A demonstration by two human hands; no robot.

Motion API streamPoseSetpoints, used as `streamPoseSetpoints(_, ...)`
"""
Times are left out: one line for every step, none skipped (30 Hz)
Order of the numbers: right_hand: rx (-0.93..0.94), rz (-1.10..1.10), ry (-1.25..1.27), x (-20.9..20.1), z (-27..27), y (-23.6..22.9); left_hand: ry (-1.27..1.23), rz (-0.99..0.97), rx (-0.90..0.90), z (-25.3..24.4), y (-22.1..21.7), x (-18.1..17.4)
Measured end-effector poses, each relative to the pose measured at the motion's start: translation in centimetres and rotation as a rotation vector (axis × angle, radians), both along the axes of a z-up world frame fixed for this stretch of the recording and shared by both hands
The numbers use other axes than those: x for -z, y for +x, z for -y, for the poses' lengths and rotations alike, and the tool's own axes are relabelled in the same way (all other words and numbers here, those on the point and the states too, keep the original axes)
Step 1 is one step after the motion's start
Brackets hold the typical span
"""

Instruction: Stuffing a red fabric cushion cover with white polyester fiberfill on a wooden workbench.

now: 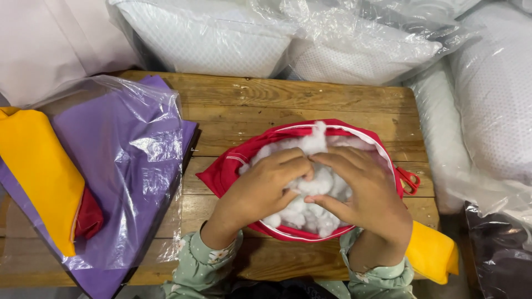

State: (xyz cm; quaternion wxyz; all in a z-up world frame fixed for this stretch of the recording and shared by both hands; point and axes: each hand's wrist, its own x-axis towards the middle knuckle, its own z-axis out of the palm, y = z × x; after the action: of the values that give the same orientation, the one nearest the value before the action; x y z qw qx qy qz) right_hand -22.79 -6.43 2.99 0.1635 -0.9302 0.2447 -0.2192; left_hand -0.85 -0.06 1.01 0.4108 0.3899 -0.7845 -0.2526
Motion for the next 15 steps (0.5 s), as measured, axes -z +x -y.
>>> streamPoseSetpoints(0.000,0.002,-0.001,0.9,0.8,-0.1,-0.001,0.002,0.000,0.1,-0.1,0.6)
streamPoseSetpoints(-0.050,0.017,0.033,1.8,1.6,-0.3,-0.001,0.028,-0.013,0.3,-0.1,1.2)
streamPoseSetpoints(-0.099,0.033,0.067,2.7,2.3,-0.5,-0.002,0.054,-0.026,0.5,-0.2,1.8)
streamPoseSetpoints(-0.098,0.034,0.063,2.3,2.4,-0.7,-0.006,0.056,-0.025,0.6,0.2,1.8)
streamPoseSetpoints(-0.119,0.048,0.090,1.9,2.4,-1.0,0.028,0.040,0.001,0.6,0.5,1.8)
streamPoseSetpoints(-0.140,0.060,0.120,1.5,2.3,-1.3,0.066,0.022,0.028,0.6,0.9,1.9)
streamPoseSetpoints(-0.137,0.061,0.120,1.2,2.4,-1.7,0.066,0.022,0.031,0.4,1.0,1.5)
streamPoseSetpoints(-0.127,0.064,0.135,0.9,2.4,-2.2,0.098,0.032,0.028,0.3,1.2,1.0)
streamPoseSetpoints(-0.117,0.067,0.150,0.7,2.5,-2.6,0.129,0.043,0.025,0.1,1.3,0.6)
streamPoseSetpoints(-0.113,0.068,0.152,0.5,2.6,-2.9,0.131,0.044,0.029,0.0,1.4,-0.3)
streamPoseSetpoints(-0.107,0.093,0.180,0.4,2.7,-3.3,0.158,0.041,0.012,-0.2,1.6,-1.2)
streamPoseSetpoints(-0.102,0.119,0.205,0.2,2.9,-3.6,0.182,0.040,-0.005,-0.2,1.7,-2.1)
streamPoseSetpoints(-0.098,0.120,0.204,0.1,2.9,-3.8,0.181,0.042,-0.001,-0.2,1.9,-1.3)
streamPoseSetpoints(-0.083,0.125,0.179,-0.1,2.8,-3.9,0.169,0.053,-0.020,-0.2,2.0,-0.5)
streamPoseSetpoints(-0.068,0.128,0.154,-0.2,2.8,-4.1,0.158,0.065,-0.040,-0.2,2.2,0.3)
